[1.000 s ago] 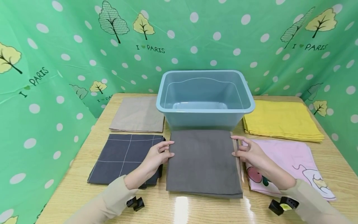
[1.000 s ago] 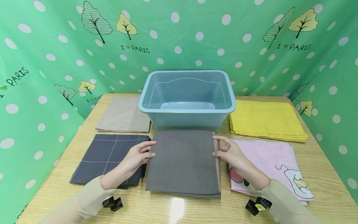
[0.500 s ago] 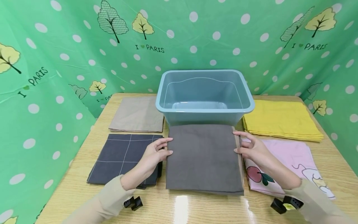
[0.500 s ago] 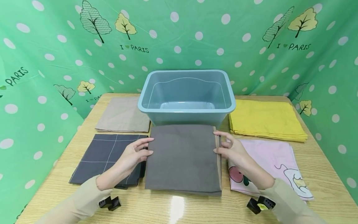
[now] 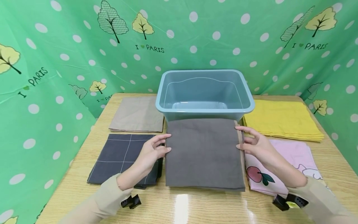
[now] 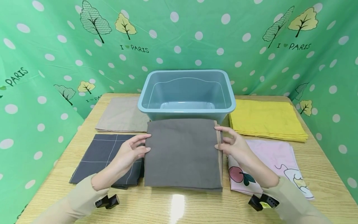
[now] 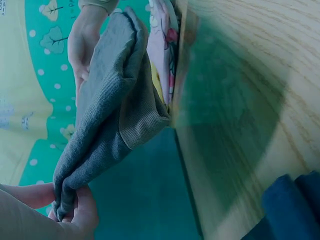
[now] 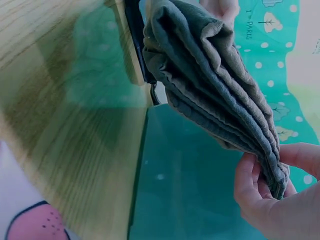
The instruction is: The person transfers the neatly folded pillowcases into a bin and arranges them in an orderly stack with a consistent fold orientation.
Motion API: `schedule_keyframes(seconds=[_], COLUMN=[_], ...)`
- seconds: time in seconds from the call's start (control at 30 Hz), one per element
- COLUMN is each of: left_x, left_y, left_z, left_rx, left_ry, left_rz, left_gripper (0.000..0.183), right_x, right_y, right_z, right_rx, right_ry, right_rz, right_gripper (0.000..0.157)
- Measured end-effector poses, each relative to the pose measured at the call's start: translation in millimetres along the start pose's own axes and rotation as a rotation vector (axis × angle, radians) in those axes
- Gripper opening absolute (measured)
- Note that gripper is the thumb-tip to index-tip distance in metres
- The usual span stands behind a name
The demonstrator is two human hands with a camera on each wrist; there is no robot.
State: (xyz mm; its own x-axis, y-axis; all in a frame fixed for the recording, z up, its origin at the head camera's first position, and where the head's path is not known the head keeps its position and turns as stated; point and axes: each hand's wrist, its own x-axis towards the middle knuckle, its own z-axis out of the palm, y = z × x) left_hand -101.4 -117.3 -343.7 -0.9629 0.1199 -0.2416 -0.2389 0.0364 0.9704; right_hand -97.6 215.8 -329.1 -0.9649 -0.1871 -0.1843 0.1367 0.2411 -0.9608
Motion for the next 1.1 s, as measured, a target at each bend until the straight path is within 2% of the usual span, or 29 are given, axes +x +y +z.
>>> schedule_keyframes(seconds=[0.17,0.43,0.77,1.1], left_x=[-0.5,-1.8,3.2,14.7], left_y=[8.4,24.0,39.4,52.5], left_z=[-1.3,-3.4,-4.0,-3.0], left_rx=[0.011,0.036,0.038,0.021], left_ry=[-0.008,-0.024,-0.018,-0.003], left_rz=[0.021,0.06,0.105,0.114], left_gripper=[0.045,0.045,0.045,0.046], right_x=[0,0,4,17], right_y=[-7,-20,-37,-52], right_z=[-2.6,-6.5,-11.8,-18.6], right_rx=[0.01,0.112,0.141,0.191], right_ry=[0.005,-0.003,0.006,0.015], right_rz=[-0.012,-0.051,-0.089,-0.055], right_gripper=[0.054,0.053,0.056,0.057])
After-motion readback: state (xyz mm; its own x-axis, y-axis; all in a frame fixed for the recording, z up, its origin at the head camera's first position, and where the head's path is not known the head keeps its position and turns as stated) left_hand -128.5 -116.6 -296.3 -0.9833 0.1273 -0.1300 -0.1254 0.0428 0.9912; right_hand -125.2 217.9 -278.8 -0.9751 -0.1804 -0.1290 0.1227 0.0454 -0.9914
